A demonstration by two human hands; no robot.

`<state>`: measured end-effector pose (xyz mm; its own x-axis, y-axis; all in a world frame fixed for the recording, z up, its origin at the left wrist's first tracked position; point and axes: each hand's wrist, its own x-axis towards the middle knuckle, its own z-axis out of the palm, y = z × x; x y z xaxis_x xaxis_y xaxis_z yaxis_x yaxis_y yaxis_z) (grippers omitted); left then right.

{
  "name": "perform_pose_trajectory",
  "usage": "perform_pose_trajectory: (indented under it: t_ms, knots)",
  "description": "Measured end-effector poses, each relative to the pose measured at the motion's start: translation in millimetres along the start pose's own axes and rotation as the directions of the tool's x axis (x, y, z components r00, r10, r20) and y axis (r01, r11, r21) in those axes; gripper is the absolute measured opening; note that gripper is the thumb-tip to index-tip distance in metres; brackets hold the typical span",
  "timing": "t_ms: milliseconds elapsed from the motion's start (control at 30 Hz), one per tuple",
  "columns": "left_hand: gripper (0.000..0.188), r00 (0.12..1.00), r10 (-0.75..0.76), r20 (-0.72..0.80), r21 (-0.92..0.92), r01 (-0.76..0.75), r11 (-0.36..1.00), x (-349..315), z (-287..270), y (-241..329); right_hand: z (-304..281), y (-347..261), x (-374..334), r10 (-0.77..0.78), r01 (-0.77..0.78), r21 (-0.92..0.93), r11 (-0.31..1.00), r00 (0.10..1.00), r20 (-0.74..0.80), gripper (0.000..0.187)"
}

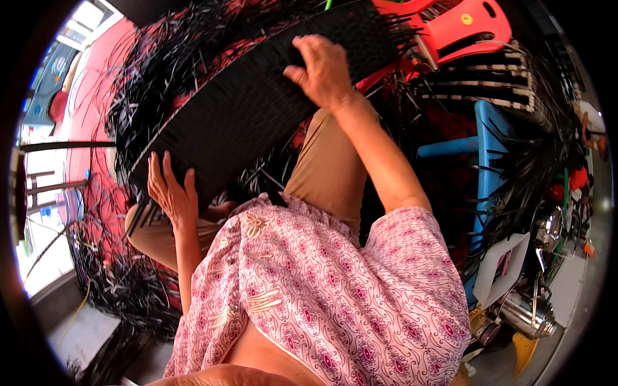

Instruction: The person sits cross-legged on the floor and weaves a black basket using thin black strips. They interlace the strips by hand, pulling them through the existing structure and adjusting the tension to form the basket's body.

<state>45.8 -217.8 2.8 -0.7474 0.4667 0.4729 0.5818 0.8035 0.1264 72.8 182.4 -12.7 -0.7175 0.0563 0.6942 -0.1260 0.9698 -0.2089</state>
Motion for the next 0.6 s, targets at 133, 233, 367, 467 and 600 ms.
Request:
perform_pose_trajectory:
  t_ms: [133, 233, 367, 467, 600]
  knots:
    - [0.056, 1.0, 0.006, -0.012, -0.008, -0.006, 1.0, 9, 3, -7, 2, 27, 0, -0.04, 0.029, -0.235, 0.971, 0.998, -0.038, 0.056]
    - [0.055, 1.0, -0.002, -0.018, -0.011, 0.001, 1.0, 12, 5, -9, 5, 40, -10, -0.021, 0.019, -0.203, 0.979, 1.0, -0.004, 0.056]
    - [0.058, 1.0, -0.017, 0.006, -0.003, 0.017, 1.0, 9, 3, -9, 7, 76, -8, 0.062, -0.07, -0.231, 0.971, 0.997, -0.041, 0.051]
    - [0.059, 1.0, 0.014, 0.007, -0.012, -0.014, 1.0, 14, 2, -14, 1, 131, -6, 0.308, -0.42, -0.354, 0.835, 0.892, -0.331, 0.059]
    - [0.056, 0.998, 0.044, 0.033, 0.003, -0.044, 0.999, 36, -1, -30, -7, 201, -18, 0.892, -0.884, -0.241, 0.402, 0.436, -0.114, 0.078]
